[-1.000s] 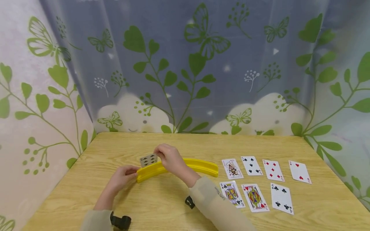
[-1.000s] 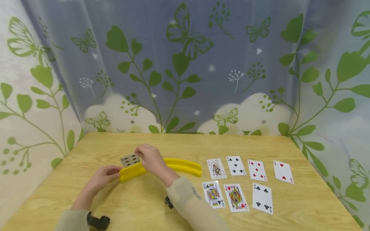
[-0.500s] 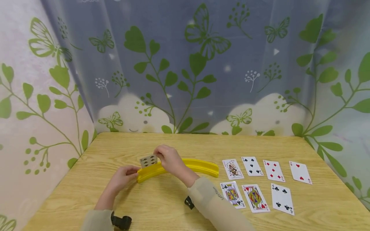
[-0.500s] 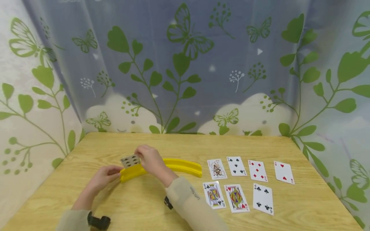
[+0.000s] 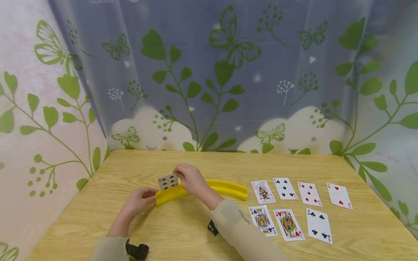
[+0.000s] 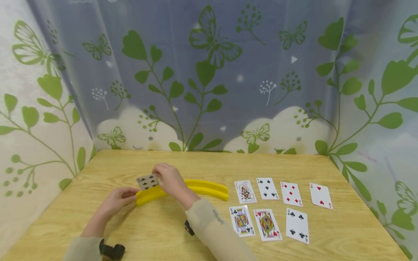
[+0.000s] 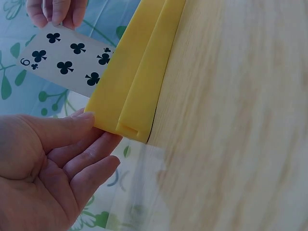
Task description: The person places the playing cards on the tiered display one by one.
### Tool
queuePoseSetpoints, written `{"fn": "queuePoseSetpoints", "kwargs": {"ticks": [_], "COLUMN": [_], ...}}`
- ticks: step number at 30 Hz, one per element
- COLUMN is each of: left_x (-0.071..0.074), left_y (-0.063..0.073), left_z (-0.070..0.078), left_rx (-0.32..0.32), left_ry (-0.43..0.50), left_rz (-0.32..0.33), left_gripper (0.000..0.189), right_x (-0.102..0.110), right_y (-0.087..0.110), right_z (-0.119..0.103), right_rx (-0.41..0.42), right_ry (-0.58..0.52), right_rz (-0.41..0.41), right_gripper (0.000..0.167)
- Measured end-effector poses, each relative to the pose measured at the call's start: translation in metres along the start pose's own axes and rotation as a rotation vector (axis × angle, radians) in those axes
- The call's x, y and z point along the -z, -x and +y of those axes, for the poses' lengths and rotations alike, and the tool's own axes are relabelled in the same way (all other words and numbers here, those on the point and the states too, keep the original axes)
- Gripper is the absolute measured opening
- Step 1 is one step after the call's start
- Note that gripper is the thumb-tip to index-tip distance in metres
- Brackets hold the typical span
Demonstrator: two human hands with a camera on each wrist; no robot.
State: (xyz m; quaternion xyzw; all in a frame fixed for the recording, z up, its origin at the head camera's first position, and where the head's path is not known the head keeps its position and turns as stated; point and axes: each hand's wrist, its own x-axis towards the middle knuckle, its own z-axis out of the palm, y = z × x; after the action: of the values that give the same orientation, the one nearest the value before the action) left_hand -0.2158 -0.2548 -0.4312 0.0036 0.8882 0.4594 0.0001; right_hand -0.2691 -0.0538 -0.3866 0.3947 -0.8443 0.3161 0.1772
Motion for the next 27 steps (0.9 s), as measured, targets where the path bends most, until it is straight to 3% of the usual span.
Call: {"fn": "queuePoseSetpoints", "kwargs": {"ticks": [19,27], "left_x": [-0.001,-0.001], "left_y": [0.001,0.001], "left_z": [0.002,0.001], "left_rx": [0.001,-0.008], "left_ry": [0.006,0.018], "left_rz": [-0.005,-0.005], "left_gripper": [0.021,0.022], "right_x": [-0.001,0.01], "right_y": [-0.001,0.004], "right_z": [0.002,0.001], "right_rx": [-0.023,-0.106], "right_ry": [-0.003,0.013], "right_rz": [0.009,-0.028], "right_gripper": [0.011,0.018]}}
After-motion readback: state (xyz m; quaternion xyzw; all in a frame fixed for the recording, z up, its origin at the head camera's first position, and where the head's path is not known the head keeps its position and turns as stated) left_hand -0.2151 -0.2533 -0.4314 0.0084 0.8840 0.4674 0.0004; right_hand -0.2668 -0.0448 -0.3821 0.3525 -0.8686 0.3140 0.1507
